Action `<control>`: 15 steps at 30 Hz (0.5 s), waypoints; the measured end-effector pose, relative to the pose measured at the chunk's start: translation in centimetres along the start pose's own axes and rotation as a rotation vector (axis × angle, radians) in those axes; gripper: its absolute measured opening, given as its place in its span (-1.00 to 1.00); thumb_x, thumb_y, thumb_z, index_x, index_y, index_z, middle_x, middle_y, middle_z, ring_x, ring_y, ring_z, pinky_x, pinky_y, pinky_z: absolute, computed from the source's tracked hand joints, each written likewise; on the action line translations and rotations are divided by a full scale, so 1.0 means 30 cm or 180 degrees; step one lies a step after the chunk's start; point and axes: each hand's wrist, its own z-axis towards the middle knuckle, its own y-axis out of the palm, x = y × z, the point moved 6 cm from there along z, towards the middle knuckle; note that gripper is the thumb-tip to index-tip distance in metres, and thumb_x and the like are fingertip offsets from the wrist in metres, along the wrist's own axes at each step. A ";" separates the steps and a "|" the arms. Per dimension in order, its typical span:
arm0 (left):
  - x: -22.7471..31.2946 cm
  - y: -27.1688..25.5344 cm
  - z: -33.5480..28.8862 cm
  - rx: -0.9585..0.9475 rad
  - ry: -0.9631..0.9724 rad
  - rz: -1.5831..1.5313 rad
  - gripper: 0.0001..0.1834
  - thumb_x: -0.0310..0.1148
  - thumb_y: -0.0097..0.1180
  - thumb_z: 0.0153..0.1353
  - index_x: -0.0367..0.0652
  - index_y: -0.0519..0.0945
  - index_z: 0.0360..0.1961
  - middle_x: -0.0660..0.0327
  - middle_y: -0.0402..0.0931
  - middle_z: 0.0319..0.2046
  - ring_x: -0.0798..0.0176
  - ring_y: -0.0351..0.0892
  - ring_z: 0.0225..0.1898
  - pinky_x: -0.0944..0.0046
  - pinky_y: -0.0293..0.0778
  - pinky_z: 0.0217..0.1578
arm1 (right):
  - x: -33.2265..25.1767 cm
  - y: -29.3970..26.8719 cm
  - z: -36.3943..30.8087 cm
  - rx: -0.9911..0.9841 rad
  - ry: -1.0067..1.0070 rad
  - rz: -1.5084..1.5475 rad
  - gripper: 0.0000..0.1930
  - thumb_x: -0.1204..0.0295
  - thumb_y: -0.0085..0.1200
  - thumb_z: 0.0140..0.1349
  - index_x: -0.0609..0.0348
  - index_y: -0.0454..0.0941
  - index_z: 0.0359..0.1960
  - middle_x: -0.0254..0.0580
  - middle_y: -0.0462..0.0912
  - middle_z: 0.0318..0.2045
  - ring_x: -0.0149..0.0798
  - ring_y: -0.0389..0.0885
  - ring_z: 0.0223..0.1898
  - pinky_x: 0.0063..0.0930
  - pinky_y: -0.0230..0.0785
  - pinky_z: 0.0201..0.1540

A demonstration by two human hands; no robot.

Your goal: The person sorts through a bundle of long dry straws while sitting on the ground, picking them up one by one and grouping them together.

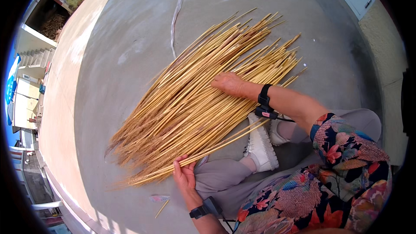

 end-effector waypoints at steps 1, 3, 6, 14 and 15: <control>0.000 0.002 -0.008 0.0051 0.0006 -0.0045 -0.72 -0.19 -0.07 0.25 -0.20 0.46 -0.23 0.02 0.49 -0.23 0.09 0.52 -0.21 0.11 0.56 -0.27 | -0.015 0.008 0.007 -0.0053 -0.0037 -0.0079 -0.88 0.49 -0.04 0.00 0.14 0.44 -0.38 -0.14 0.47 -0.43 -0.10 0.49 -0.30 -0.25 0.37 -0.25; 0.002 -0.008 -0.018 0.0131 -0.0037 -0.0100 -0.71 -0.17 -0.07 0.25 -0.21 0.46 -0.24 0.03 0.49 -0.25 0.09 0.51 -0.21 0.10 0.56 -0.27 | -0.020 0.033 0.023 -0.0145 -0.0032 -0.0172 -0.89 0.49 -0.02 -0.01 0.14 0.46 -0.39 -0.15 0.47 -0.45 -0.12 0.49 -0.31 -0.28 0.37 -0.28; 0.013 0.003 -0.023 0.0150 -0.0050 -0.0124 -0.71 -0.17 -0.07 0.25 -0.21 0.45 -0.26 0.04 0.49 -0.27 0.09 0.51 -0.21 0.07 0.55 -0.23 | -0.044 -0.003 0.026 -0.0132 -0.0007 -0.0191 -0.91 0.48 -0.05 -0.01 0.09 0.47 -0.43 -0.18 0.45 -0.45 -0.15 0.47 -0.31 -0.30 0.32 -0.23; 0.014 0.006 -0.016 0.0056 0.0178 -0.0419 -0.76 -0.23 -0.07 0.25 -0.22 0.45 -0.33 0.07 0.47 -0.31 0.14 0.50 -0.20 -0.02 0.50 -0.14 | -0.051 0.015 0.018 -0.0288 -0.0136 -0.0308 -0.93 0.47 0.00 -0.04 0.08 0.48 -0.47 -0.24 0.44 -0.41 -0.24 0.42 -0.28 -0.37 0.24 -0.23; 0.015 0.010 -0.020 0.0052 0.0184 -0.0472 -0.76 -0.24 -0.08 0.26 -0.22 0.44 -0.33 0.06 0.48 -0.32 0.14 0.50 -0.20 -0.02 0.50 -0.13 | -0.054 0.009 0.021 -0.0274 -0.0151 -0.0276 -0.93 0.47 0.00 -0.04 0.08 0.48 -0.47 -0.24 0.43 -0.41 -0.25 0.42 -0.27 -0.38 0.23 -0.21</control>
